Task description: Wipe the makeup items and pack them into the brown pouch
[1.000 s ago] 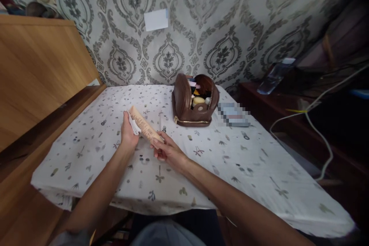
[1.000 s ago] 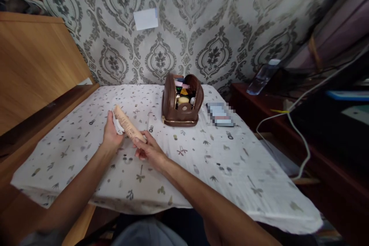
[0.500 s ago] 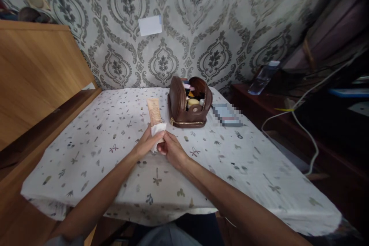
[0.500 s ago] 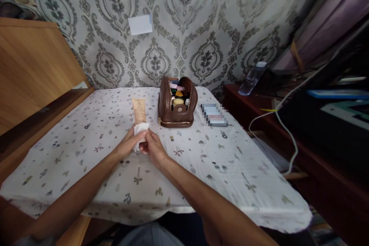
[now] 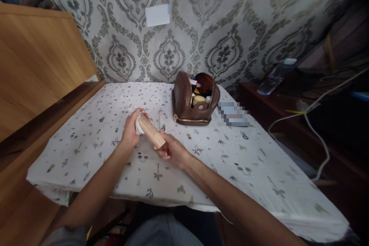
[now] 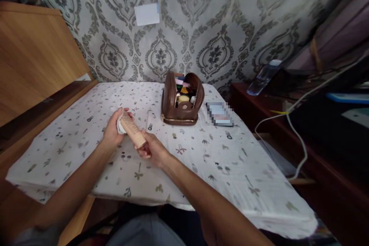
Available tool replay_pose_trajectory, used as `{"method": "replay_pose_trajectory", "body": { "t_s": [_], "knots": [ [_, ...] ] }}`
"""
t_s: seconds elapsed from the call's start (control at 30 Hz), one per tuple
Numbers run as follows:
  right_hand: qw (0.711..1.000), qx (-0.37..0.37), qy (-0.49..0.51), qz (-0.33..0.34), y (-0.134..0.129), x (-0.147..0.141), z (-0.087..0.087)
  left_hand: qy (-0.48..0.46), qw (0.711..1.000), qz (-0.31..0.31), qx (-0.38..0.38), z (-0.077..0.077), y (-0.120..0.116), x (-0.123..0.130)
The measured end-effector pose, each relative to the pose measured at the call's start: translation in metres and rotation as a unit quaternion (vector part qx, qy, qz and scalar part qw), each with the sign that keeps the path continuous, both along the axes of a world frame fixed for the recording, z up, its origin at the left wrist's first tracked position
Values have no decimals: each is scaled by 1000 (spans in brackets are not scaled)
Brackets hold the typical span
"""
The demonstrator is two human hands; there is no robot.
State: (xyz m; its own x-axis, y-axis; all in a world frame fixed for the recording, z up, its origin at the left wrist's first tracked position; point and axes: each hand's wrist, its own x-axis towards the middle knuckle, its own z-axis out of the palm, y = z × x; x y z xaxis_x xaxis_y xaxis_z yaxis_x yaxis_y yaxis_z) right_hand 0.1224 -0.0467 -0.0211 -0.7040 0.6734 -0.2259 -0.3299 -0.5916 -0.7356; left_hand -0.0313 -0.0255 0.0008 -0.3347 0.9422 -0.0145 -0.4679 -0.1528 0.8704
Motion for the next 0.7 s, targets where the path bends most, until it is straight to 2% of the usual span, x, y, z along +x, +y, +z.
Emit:
{"method": "replay_pose_trajectory", "body": {
  "t_s": [0.17, 0.23, 0.43, 0.53, 0.7],
  "knots": [
    [995, -94, 20, 0, 2, 2, 5, -34, 998, 49, 7, 4, 3, -8],
    [993, -110, 33, 5, 2, 3, 5, -46, 996, 72, -4, 5, 5, -11],
    [997, -49, 39, -48, 0, 2, -1, -75, 995, 57, -34, 3, 7, -11],
    [997, 10, 29, -75, -2, 1, 0, -44, 999, 14, -27, -3, 3, -2],
    [987, 76, 23, -141, -1, 2, 4, 44, 989, -139, -20, -13, -13, 24]
  ]
}}
